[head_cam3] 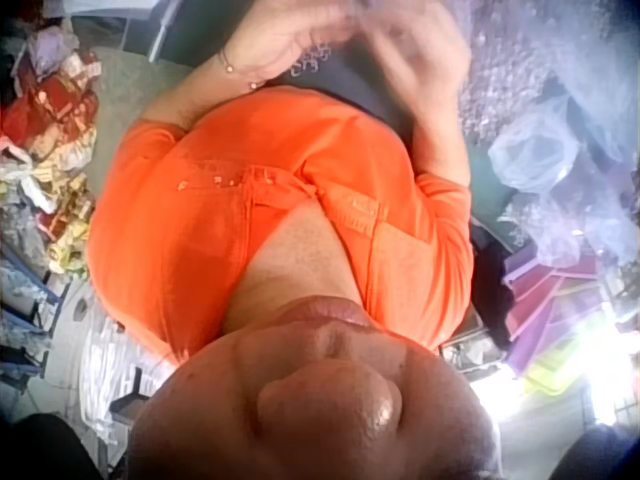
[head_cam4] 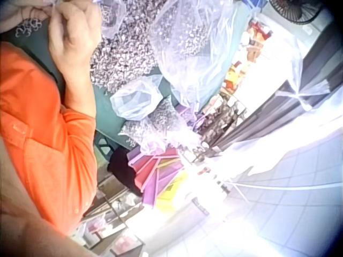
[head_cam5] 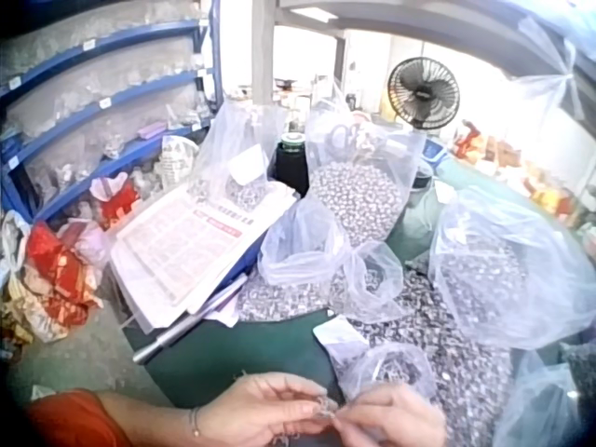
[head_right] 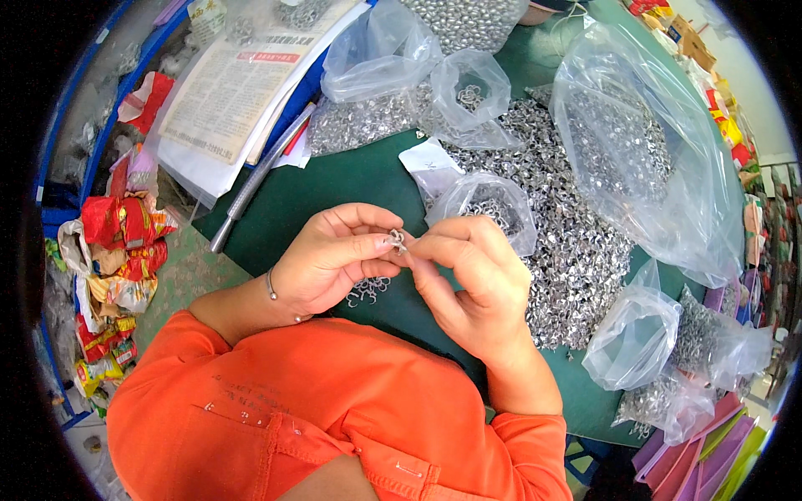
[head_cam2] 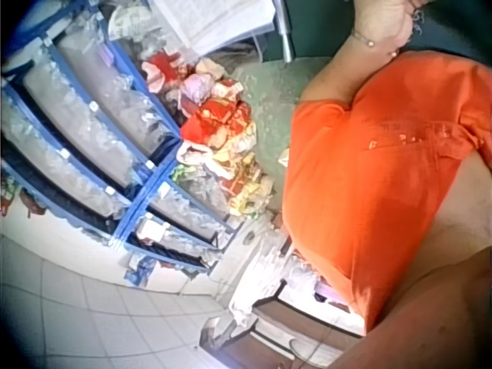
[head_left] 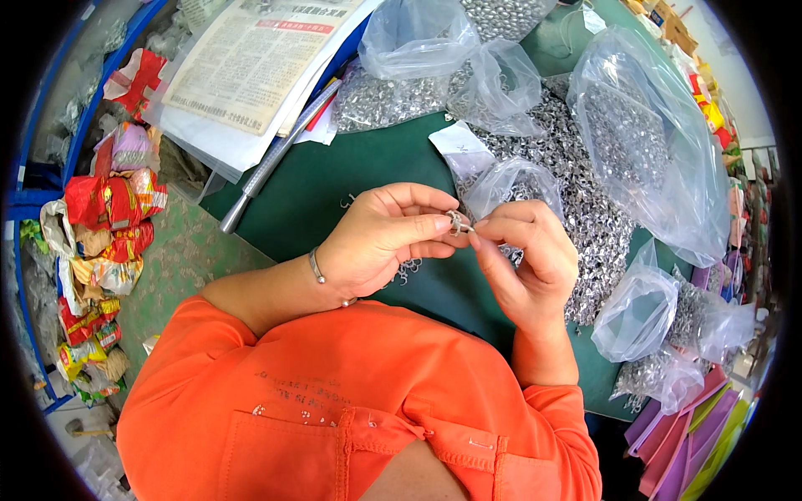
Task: The person sits at a green workbench and assembles small silver metal hooks by hand. They pick up individual hooks and link them together into a chain, occasionally dropping pieces onto the table or into plastic bags filled with similar hardware.
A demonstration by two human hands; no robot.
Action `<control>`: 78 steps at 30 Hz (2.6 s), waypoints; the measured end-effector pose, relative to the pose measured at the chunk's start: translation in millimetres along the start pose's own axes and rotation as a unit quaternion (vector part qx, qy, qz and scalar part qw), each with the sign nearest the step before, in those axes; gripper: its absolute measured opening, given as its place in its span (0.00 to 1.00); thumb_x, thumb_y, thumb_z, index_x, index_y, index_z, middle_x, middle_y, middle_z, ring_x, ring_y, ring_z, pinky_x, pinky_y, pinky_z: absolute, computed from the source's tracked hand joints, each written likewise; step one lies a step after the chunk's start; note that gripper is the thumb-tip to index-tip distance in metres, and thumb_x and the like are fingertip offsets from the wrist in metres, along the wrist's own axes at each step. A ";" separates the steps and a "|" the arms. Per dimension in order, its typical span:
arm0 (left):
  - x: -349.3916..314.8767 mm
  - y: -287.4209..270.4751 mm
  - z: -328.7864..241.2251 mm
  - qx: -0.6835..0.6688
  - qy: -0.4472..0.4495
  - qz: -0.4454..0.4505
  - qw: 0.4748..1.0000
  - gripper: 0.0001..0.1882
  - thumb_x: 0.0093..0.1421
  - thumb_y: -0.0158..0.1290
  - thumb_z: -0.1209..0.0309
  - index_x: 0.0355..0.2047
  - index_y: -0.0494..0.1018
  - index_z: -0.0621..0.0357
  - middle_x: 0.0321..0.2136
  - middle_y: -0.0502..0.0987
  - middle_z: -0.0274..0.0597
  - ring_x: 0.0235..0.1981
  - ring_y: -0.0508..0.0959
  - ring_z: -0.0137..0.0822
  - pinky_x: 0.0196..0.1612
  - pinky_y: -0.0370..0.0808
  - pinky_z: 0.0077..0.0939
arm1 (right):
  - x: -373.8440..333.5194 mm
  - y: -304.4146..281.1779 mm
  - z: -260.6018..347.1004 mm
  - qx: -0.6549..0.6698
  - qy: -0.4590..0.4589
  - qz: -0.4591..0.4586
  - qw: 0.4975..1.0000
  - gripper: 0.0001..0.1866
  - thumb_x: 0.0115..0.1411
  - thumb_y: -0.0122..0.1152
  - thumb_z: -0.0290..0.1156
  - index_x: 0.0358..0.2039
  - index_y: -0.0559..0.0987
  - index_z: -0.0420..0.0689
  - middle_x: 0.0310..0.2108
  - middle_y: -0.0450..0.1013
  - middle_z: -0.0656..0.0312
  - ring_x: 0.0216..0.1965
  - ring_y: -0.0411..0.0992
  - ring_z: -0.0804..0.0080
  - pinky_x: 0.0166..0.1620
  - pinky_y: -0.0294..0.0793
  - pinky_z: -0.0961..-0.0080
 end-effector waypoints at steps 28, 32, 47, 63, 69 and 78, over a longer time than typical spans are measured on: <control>1.1 -15.0 -22.0 0.060 0.102 -0.064 0.991 0.05 0.57 0.51 0.83 0.34 0.72 0.64 0.36 0.76 0.46 0.38 0.78 0.33 0.40 0.77 0.23 | 11.9 22.8 -35.4 0.106 0.112 0.026 0.988 0.12 0.48 0.65 0.18 0.33 0.74 0.40 0.29 0.74 0.62 0.30 0.73 0.78 0.29 0.73 0.82; -0.3 -10.5 -25.7 0.070 0.129 -0.050 0.988 0.06 0.55 0.52 0.85 0.32 0.72 0.64 0.37 0.75 0.47 0.36 0.77 0.32 0.40 0.76 0.23 | 8.1 20.0 -35.2 0.140 0.121 -0.003 0.983 0.13 0.48 0.64 0.15 0.34 0.74 0.40 0.30 0.74 0.63 0.30 0.73 0.79 0.30 0.73 0.83; -0.8 -3.7 -27.2 0.108 0.150 -0.046 0.982 0.06 0.54 0.52 0.86 0.31 0.73 0.63 0.36 0.75 0.48 0.34 0.77 0.32 0.38 0.76 0.23 | -5.6 12.5 -42.3 0.214 0.142 -0.026 0.966 0.13 0.49 0.62 0.13 0.35 0.72 0.36 0.32 0.73 0.60 0.33 0.73 0.78 0.34 0.75 0.83; -4.2 4.6 -36.0 0.155 0.224 -0.009 0.962 0.05 0.54 0.53 0.86 0.30 0.73 0.65 0.34 0.75 0.43 0.35 0.77 0.28 0.40 0.76 0.20 | 1.3 6.4 5.3 -0.008 -0.105 -0.038 0.994 0.18 0.41 0.63 0.10 0.33 0.70 0.38 0.27 0.73 0.58 0.27 0.73 0.64 0.30 0.73 0.74; -5.2 4.1 -35.4 0.153 0.211 -0.022 0.965 0.05 0.54 0.53 0.86 0.30 0.73 0.66 0.39 0.76 0.48 0.37 0.77 0.30 0.42 0.76 0.21 | 1.9 6.3 10.5 -0.019 -0.118 -0.042 0.992 0.18 0.41 0.63 0.10 0.32 0.70 0.38 0.27 0.73 0.58 0.27 0.73 0.63 0.30 0.72 0.73; -9.5 8.4 -39.5 0.191 0.236 -0.011 0.953 0.07 0.54 0.51 0.88 0.30 0.72 0.65 0.38 0.75 0.52 0.38 0.79 0.40 0.41 0.78 0.28 | 12.7 -30.0 -6.5 -0.169 0.006 -0.056 0.984 0.12 0.41 0.59 0.12 0.28 0.75 0.39 0.27 0.72 0.57 0.27 0.71 0.62 0.30 0.71 0.74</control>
Point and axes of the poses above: each hand's wrist, its own x-axis towards the middle knuckle, its own y-axis out of the palm, z = x × y, the point moved 10 cm from there along x, towards the middle knuckle
